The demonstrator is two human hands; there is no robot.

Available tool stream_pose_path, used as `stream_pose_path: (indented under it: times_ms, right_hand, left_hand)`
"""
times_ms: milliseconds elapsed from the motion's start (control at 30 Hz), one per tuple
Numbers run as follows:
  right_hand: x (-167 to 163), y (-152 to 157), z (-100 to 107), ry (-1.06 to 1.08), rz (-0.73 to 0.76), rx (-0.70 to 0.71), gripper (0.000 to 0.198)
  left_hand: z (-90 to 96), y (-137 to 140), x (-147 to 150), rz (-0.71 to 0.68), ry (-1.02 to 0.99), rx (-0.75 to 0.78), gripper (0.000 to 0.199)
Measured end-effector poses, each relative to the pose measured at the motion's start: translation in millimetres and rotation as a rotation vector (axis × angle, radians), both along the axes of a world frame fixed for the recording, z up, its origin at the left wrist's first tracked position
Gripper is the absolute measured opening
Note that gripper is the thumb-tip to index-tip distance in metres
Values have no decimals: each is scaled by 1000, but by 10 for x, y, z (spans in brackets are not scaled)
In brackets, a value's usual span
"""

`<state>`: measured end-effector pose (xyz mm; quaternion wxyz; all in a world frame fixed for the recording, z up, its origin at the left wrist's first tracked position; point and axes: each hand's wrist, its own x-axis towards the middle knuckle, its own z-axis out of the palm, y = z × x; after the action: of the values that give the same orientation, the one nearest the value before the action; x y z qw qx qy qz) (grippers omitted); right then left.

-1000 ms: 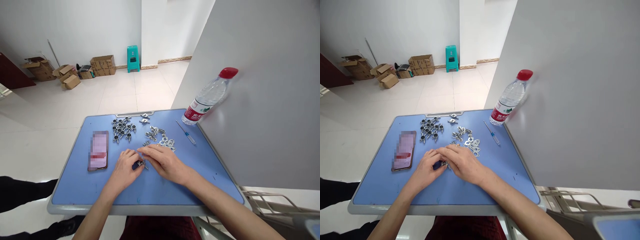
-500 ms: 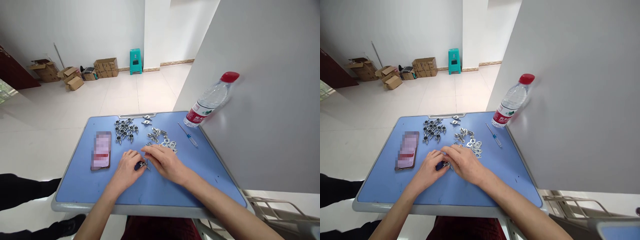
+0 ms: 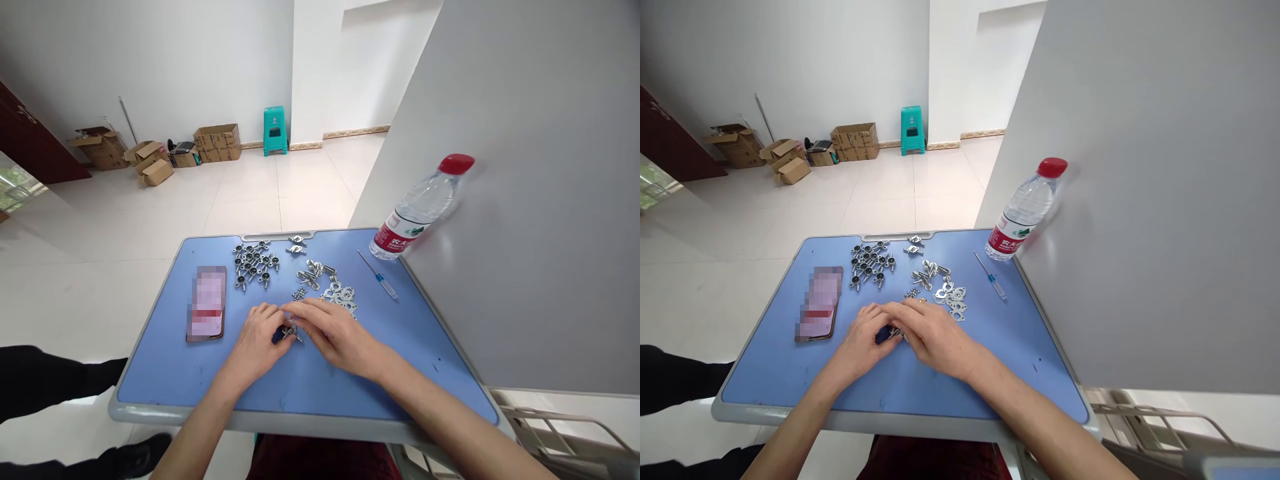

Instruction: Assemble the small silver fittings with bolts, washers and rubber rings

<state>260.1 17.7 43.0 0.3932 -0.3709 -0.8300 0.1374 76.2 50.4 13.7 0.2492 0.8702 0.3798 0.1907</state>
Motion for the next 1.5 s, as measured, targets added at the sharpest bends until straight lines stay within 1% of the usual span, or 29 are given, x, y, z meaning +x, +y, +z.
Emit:
stream_pose_path:
  times_ms: [200, 300, 400, 500, 600, 667, 733, 833, 967, 1133, 1267, 1367, 1500]
  right_hand:
    - [-32, 8, -59, 11, -139, 96, 16]
    - [-47, 16, -113, 14, -156, 117, 14]
    - [-15, 41, -153, 6, -191, 124, 17]
    - [46, 55, -136, -27, -151, 138, 24]
    - [97, 47, -78, -8, -45, 87, 32]
    - [113, 47, -60, 26, -28, 54, 31]
    - [114, 57, -73, 52, -76, 62, 24]
    - [97, 80, -120, 62, -167, 115, 18]
    - [62, 88, -155, 60, -195, 159, 17]
    - [46, 92, -162, 38, -244, 207, 14]
    - [106, 85, -131, 60, -168, 160, 16]
    - [171, 63, -84, 83, -98, 80, 24]
    - [204, 44, -62, 91, -102, 69, 25]
  left_hand:
    - [-3, -10, 9, -5, 2, 34, 10]
    - [4, -28, 18, 2, 26, 47, 10]
    - [-2, -38, 30, 13, 28, 71, 14]
    - [-22, -34, 40, 22, 22, 95, 16]
    - [-51, -22, 43, 20, 12, 103, 16]
    - [-72, -15, 43, 19, 1, 109, 17]
    - [-90, -10, 46, 18, -8, 122, 16]
    - [-104, -7, 55, 18, -17, 142, 13]
    - [-103, -12, 65, 25, -20, 158, 9]
    - [-83, -23, 68, 32, -25, 165, 11]
    - [-39, -40, 62, 42, -18, 158, 11]
    - [-2, -57, 49, 46, -25, 160, 11]
    - [10, -70, 31, 27, -21, 168, 12]
